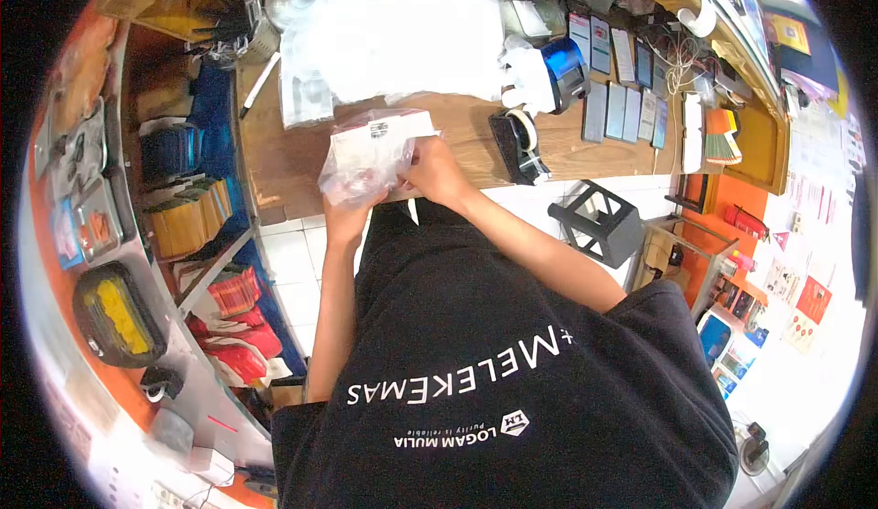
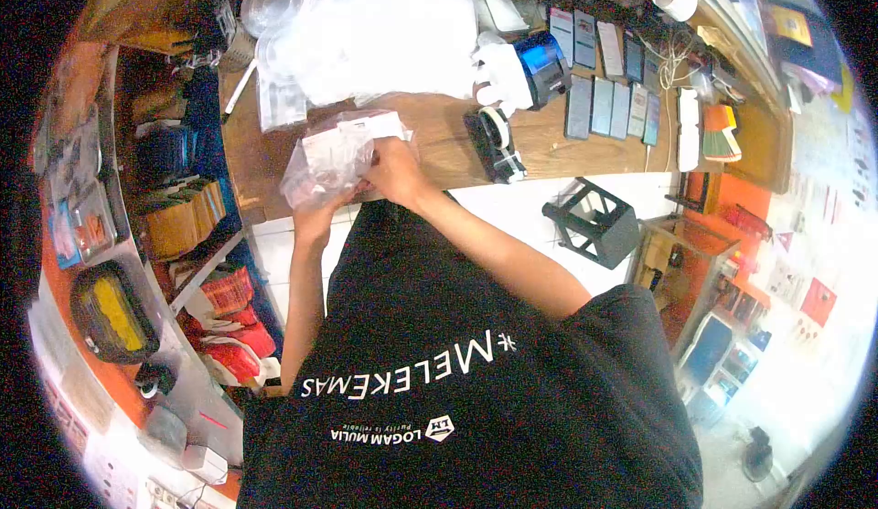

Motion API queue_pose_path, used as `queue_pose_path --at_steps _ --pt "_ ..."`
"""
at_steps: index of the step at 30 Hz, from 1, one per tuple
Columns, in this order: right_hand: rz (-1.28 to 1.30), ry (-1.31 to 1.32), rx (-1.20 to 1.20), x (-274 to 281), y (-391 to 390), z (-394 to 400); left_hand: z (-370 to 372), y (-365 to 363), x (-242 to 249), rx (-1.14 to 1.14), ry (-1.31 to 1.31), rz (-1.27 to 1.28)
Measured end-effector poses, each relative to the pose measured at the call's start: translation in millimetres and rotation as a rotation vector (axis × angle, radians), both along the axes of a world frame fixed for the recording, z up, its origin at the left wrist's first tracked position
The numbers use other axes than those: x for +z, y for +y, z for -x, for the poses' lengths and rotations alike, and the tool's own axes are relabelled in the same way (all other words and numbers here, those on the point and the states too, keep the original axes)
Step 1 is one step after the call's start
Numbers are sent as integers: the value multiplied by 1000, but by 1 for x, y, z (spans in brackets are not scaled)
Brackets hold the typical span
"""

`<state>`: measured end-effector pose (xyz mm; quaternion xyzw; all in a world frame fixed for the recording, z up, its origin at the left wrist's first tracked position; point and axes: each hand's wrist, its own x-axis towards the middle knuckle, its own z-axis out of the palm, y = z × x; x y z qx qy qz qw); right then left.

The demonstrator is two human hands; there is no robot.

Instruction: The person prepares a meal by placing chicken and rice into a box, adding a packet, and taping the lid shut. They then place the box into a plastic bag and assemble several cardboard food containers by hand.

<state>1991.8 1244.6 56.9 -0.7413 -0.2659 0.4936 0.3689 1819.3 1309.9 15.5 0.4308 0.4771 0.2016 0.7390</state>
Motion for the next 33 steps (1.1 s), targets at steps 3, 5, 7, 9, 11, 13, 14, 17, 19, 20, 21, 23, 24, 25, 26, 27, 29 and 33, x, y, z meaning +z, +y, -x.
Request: queue_pose_path --at_steps 3,5,7,9,11,13,14,17,19,20,21,23,24,25,26,27,29,33 --pt "-102 -245 -40 6 -12 8 -7 5 14 -111 60 2" --pt "-279 -373 -36 -5 -21 11 -11 -4 6 10 65 -126" --pt "-370 -263 -227 2 -18 16 -23 -7 22 150 -88 69" --pt "-205 76 -302 -17 -26 14 -19 -7 0 97 -68 128" --pt "-95 276 -346 -16 -27 13 -16 -10 -21 111 -143 190" --pt "-39 329 -363 3 -23 12 -18 -9 -14 30 -111 96" --pt "-33 306 -335 -8 -25 12 -14 -8 -25 5 -126 82" --pt "-84 454 -398 -2 -25 11 -16 -8 -16 -25 -202 68" --pt "-155 462 -401 -9 -29 11 -14 -7 -19 -28 -152 86" --pt "-191 465 -401 -13 -29 11 -13 -9 -21 -34 -176 56" --pt "-181 487 -423 -15 -28 12 -13 -10 -19 -40 -166 46" --pt "-158 533 -466 -20 -26 14 -14 -11 -18 -50 -141 28" --pt "-182 583 -497 -19 -27 14 -16 -13 -19 -18 -162 26" --pt "-205 633 -528 -17 -28 15 -16 -14 -21 -1 -161 35" --pt "-205 688 -519 -19 -29 15 -15 -14 -22 18 -158 45" --pt "-205 744 -507 -17 -30 15 -16 -15 -21 39 -156 55" --pt "-174 735 -502 -14 -29 14 -18 -17 -20 72 -161 75" --pt "-141 733 -505 -5 -28 10 -21 -18 -17 82 -184 81"
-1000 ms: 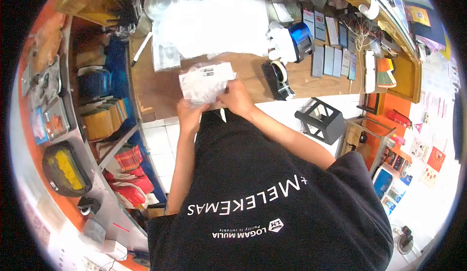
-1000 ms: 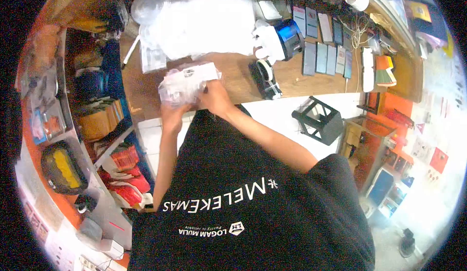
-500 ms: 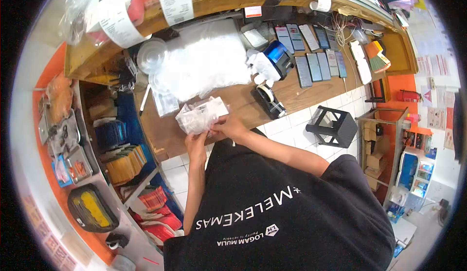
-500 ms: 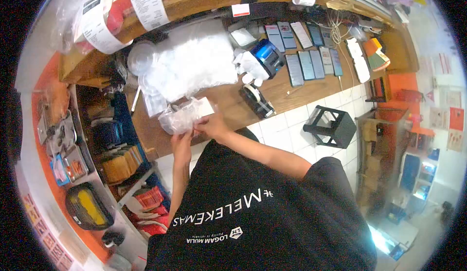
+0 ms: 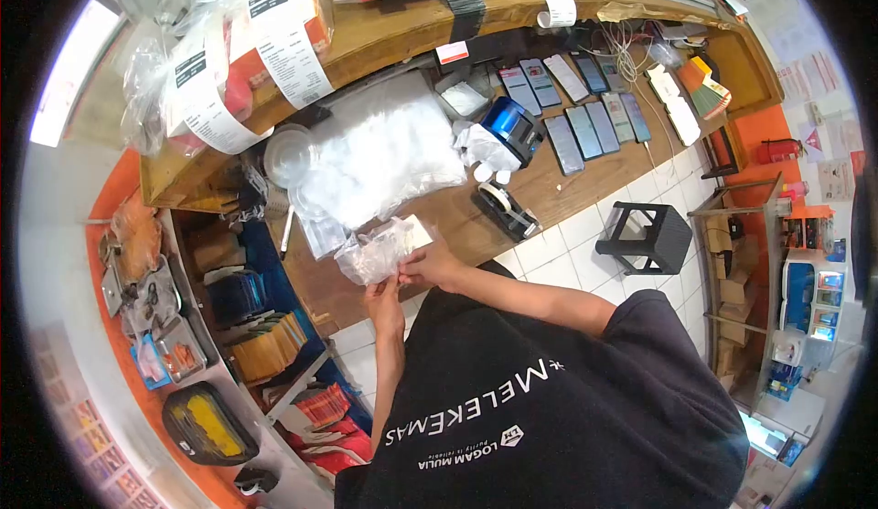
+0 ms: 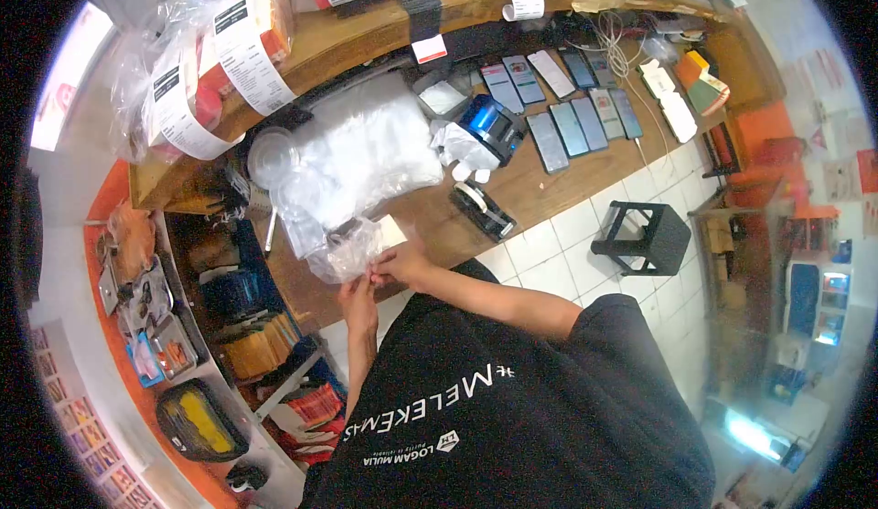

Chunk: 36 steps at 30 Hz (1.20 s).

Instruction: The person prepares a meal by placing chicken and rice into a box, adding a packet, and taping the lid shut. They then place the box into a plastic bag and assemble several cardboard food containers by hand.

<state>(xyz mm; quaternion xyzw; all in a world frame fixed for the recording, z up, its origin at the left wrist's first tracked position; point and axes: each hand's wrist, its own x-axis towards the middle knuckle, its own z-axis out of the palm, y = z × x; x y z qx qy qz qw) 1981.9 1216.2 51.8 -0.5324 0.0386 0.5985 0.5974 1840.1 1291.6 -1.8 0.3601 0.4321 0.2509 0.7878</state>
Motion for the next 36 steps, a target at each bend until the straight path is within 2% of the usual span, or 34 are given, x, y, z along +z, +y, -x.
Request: queue_pose_path --at_steps 5,12,15,20,21,23,29,32,34,35,36 --pt "-46 28 -17 -18 1 3 3 2 10 -115 -46 -61" --pt "-117 -22 34 -23 -1 0 -3 -3 13 -53 -49 -53" --pt "-114 -162 27 -19 -1 1 0 -1 2 -55 21 -113" --pt "-86 -892 337 -15 -1 -5 0 7 15 -165 276 -335" --pt "-68 -1031 410 -17 1 -6 -1 7 15 -166 262 -330" --pt "-102 -1142 353 -19 6 -3 -4 6 15 -170 229 -318" --pt "-294 -1207 398 -10 -5 -2 -23 10 6 90 70 -8" --pt "-336 -1263 507 5 -8 -33 -25 15 -38 147 83 -128" --pt "-420 -1312 626 20 -10 -70 -25 19 -37 244 48 -134" --pt "-449 -1238 631 16 -9 -93 -23 21 -35 263 68 -166" --pt "-448 -1214 567 36 -12 -122 -20 22 -33 281 93 -197"
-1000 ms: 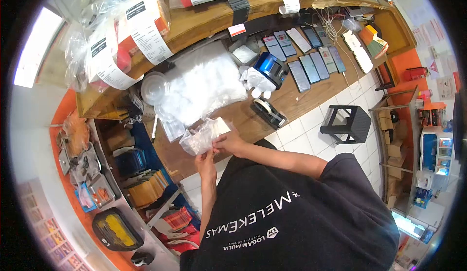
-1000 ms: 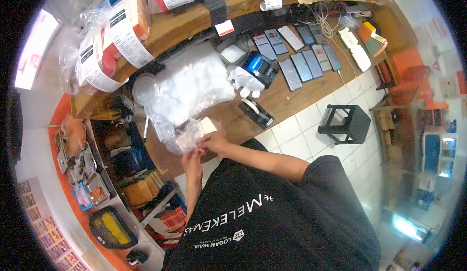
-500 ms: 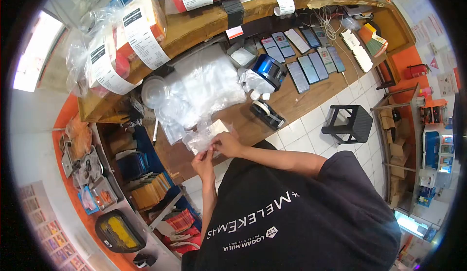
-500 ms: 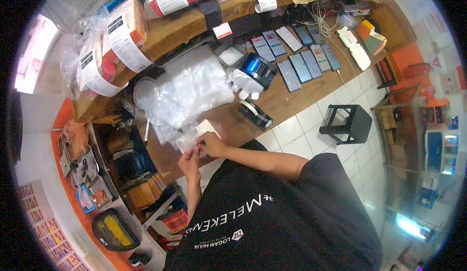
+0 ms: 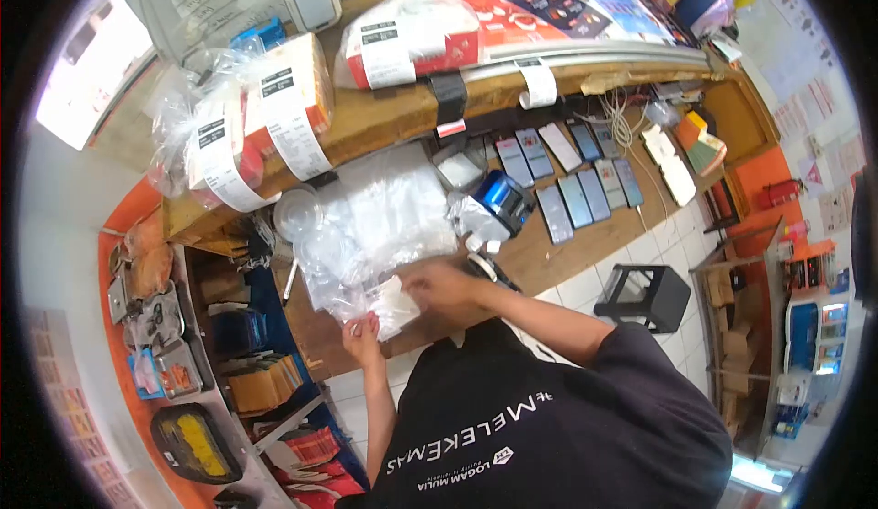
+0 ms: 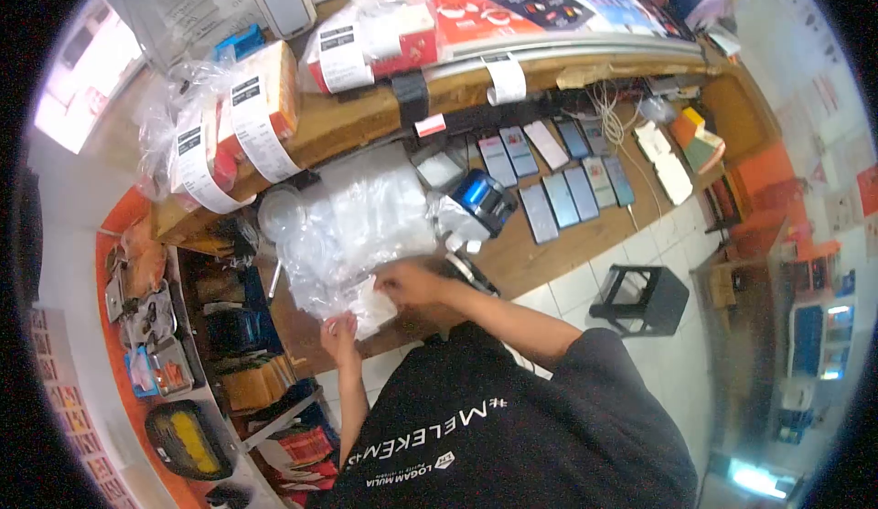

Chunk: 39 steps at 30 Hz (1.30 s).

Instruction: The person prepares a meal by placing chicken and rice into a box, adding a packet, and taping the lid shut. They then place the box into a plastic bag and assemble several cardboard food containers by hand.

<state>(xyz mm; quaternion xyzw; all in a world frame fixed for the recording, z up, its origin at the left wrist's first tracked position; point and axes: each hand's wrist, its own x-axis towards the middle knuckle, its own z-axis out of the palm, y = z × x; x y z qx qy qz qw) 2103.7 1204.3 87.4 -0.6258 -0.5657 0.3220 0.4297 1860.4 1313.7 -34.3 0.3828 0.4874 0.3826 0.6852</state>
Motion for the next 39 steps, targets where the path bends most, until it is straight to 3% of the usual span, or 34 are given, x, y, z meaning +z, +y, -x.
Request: queue_pose_path --at_steps 1,2,3,5,7,10,16,17,20,26,30,32,34,35,39 --pt "45 8 -90 8 0 -29 4 -1 13 -45 43 16" --pt "-71 -120 -206 -9 0 -63 10 -4 36 -87 88 34" --pt "85 50 -302 -17 3 -99 17 -8 51 -130 135 51" --pt "-129 -310 -438 -44 4 -175 36 -20 57 -170 241 40" --pt "62 -609 -562 -50 4 -228 54 -42 53 -162 287 51" --pt "186 -780 -563 -55 9 -278 67 -89 54 -71 267 99" --pt "257 -688 -426 -73 25 -310 55 -217 67 -59 334 141" --pt "286 -776 -440 -77 29 -311 51 -237 65 -46 339 175" --pt "396 -548 -394 -84 36 -322 43 -290 65 -32 366 242" --pt "312 -587 -471 -83 27 -316 21 -338 81 -61 441 261" --pt "-115 58 -699 -75 -26 -307 -4 -327 101 -40 419 151" --pt "-259 211 -938 9 -77 -276 -20 -315 107 -66 418 91" --pt "-497 44 -926 68 -95 -269 -47 -300 130 -120 444 41" --pt "-600 -40 -922 90 -107 -261 -54 -294 132 -171 410 -38" --pt "-568 284 -818 132 -89 -262 -101 -265 160 -362 424 -132"
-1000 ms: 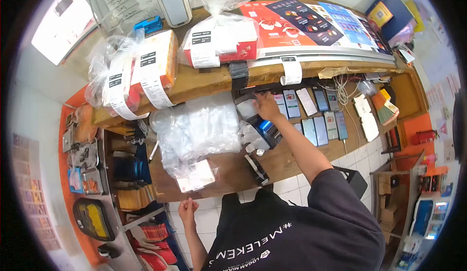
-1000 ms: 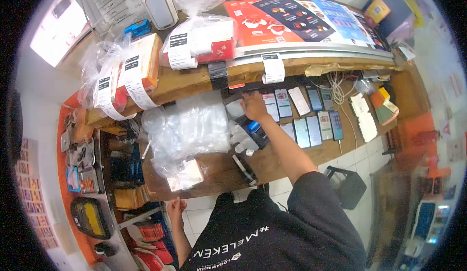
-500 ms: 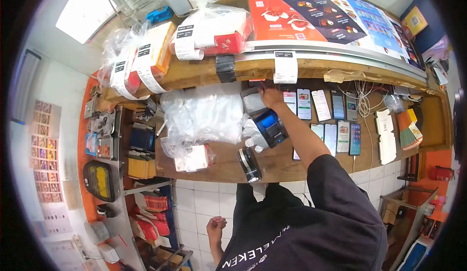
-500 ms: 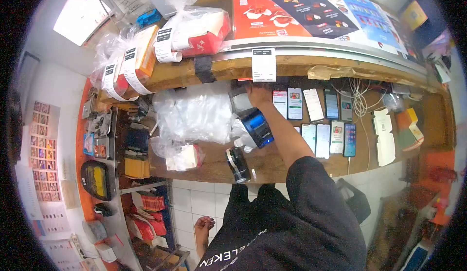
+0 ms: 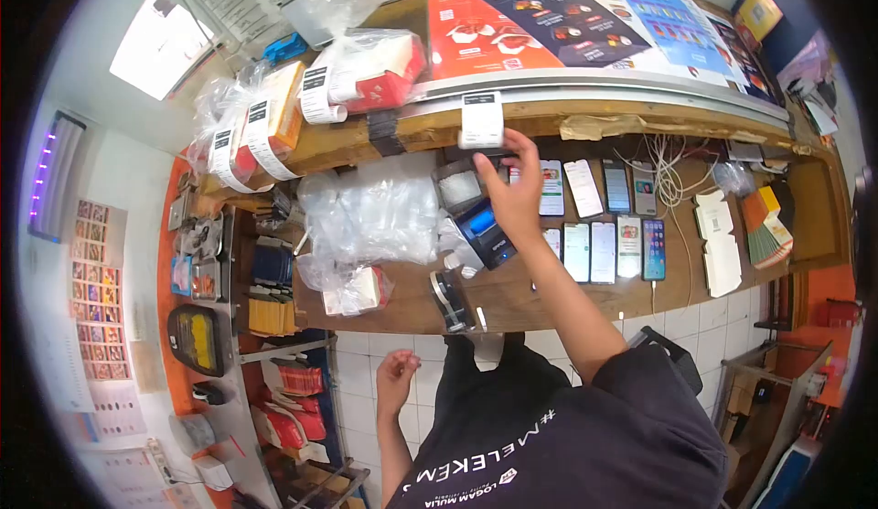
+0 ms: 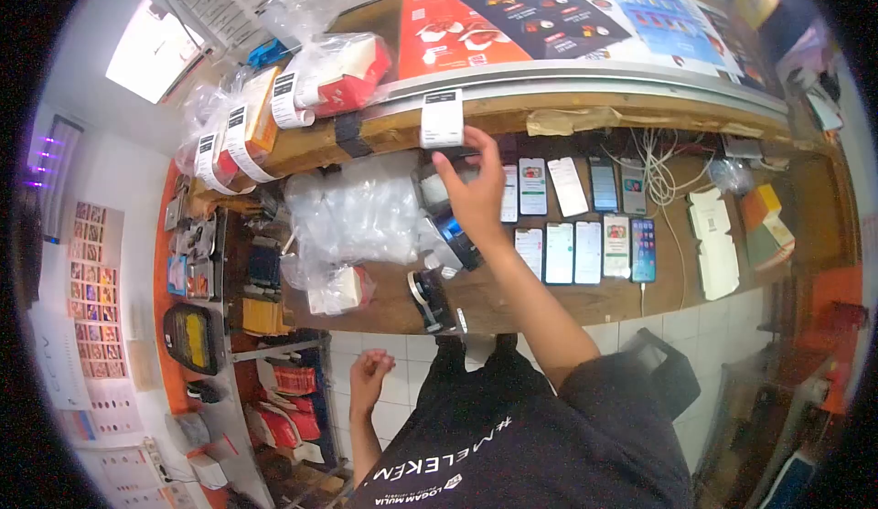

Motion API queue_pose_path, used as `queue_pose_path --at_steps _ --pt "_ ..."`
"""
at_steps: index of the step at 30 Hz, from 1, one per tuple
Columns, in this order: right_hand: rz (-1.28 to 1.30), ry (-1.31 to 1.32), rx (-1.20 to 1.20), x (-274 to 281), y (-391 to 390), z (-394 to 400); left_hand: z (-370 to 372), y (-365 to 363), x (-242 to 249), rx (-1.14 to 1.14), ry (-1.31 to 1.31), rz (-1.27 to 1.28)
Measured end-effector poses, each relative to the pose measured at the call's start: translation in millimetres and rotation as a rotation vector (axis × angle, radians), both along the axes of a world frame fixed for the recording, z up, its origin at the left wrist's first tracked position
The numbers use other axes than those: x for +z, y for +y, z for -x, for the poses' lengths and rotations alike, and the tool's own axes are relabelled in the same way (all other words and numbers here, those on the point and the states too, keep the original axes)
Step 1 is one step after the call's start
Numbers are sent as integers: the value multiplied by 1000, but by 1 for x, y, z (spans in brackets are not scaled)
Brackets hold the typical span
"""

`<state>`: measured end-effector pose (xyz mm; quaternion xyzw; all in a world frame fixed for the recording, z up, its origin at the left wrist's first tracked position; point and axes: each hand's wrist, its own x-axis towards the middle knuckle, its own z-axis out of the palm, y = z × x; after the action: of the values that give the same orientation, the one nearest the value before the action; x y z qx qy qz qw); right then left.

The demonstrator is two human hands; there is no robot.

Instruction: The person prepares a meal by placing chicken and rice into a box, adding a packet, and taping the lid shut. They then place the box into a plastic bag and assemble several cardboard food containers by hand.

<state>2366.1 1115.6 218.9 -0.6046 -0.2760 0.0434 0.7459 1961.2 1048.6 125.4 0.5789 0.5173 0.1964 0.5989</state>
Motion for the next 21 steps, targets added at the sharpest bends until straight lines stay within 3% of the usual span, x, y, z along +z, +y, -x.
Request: queue_pose_path --at_steps 5,9,11,13,15,16,19,20,21 --pt "25 362 380 -19 -9 1 -58 28 36 -92 -99 -50" --pt "404 353 693 -66 -71 54 -114 37 43 -95 -195 -182" --pt "504 472 896 -89 -105 93 -130 40 36 -260 -149 -226" --pt "616 570 1072 -113 -143 129 -128 34 12 -187 -68 -32" --pt "726 575 1191 -134 -162 134 -124 21 11 -191 -49 -27" --pt "712 368 1234 -139 -169 133 -121 14 12 -198 -39 -26" --pt "602 566 1073 -116 -177 132 -98 3 8 -596 22 -191" --pt "565 480 1079 -138 -177 132 -87 0 1 -672 -19 30" --pt "587 460 1142 -157 -176 134 -82 -5 -7 -663 -21 48"
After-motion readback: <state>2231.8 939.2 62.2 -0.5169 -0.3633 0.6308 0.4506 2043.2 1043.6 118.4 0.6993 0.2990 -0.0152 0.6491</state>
